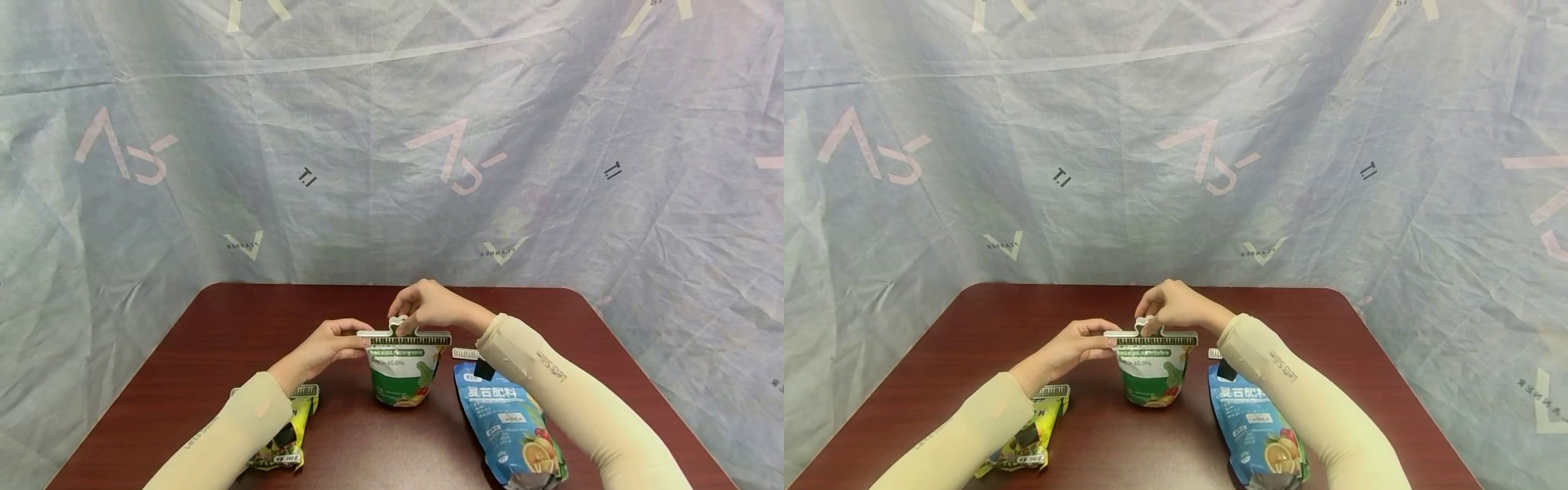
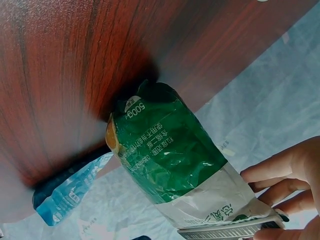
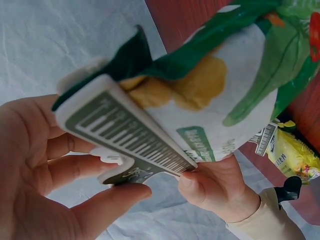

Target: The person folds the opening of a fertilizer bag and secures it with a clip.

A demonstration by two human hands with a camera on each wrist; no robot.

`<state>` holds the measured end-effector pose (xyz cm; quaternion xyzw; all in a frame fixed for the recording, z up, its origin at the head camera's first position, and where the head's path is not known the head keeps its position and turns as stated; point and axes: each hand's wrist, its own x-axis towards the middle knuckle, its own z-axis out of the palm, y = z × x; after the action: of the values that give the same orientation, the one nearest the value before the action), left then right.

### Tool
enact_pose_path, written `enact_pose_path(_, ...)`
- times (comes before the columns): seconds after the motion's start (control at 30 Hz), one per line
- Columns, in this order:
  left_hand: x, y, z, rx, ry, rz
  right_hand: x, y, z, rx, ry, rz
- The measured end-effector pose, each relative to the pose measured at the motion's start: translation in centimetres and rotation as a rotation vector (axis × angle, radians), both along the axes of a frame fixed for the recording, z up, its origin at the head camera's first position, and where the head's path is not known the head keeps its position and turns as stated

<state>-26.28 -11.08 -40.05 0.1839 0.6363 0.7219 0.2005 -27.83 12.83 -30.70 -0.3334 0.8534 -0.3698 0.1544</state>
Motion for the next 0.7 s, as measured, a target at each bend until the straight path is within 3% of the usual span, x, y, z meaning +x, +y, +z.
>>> enact_pose_path(0.5, 0.0, -0.1, -0.2, -0.006, -0.008, 0.007, 0.8, 2.4, -1.2, -0.128, 0.031, -0.032)
enact_pose_path(0.7, 0.0, 0.0, -0.2, 0.002, -0.007, 0.006, 1.1, 3.9, -2.4, -0.217, -0.022, -0.073)
